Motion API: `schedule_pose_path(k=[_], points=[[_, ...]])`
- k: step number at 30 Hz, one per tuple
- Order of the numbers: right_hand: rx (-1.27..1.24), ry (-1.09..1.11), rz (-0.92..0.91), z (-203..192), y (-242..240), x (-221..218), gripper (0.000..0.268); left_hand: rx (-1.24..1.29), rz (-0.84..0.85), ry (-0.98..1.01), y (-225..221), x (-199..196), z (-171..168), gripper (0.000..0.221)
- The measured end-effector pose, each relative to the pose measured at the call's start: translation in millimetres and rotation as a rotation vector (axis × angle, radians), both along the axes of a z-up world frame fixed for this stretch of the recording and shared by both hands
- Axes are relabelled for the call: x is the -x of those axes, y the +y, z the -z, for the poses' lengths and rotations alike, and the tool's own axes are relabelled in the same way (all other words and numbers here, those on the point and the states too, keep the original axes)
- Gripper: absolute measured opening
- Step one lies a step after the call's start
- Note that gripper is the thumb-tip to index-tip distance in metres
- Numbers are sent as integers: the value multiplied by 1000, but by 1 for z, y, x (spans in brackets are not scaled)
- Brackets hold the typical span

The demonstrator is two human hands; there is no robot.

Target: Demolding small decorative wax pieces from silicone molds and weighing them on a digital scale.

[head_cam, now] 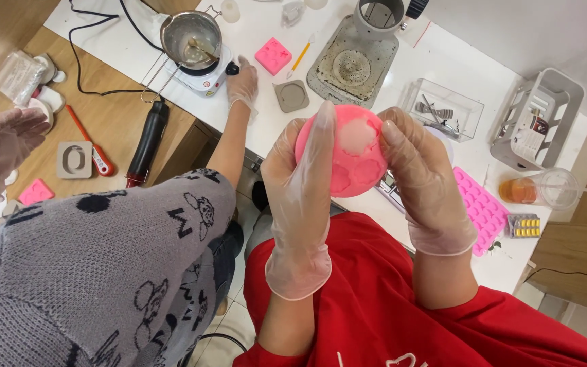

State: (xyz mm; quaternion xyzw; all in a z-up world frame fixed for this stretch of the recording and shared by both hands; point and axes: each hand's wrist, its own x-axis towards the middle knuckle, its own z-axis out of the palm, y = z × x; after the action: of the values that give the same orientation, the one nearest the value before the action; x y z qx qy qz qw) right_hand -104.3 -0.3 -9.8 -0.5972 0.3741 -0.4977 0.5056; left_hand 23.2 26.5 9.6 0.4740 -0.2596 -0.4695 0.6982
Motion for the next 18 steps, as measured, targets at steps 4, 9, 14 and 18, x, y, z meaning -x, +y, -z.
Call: schedule_pose_path(k=[4, 9, 14, 18], points=[[-8, 67, 28, -3, 0, -1, 28, -14, -11, -73, 0, -1, -4, 31], [36, 118, 68, -10, -2, -5, 25, -116, -36, -206, -2, -2, -8, 37], [138, 217, 44, -11, -4, 11, 32, -141, -2, -275, -2, -4, -7, 34], [372, 498, 89, -34, -4, 19, 33, -138, 18, -258, -2, -4, -9, 32]])
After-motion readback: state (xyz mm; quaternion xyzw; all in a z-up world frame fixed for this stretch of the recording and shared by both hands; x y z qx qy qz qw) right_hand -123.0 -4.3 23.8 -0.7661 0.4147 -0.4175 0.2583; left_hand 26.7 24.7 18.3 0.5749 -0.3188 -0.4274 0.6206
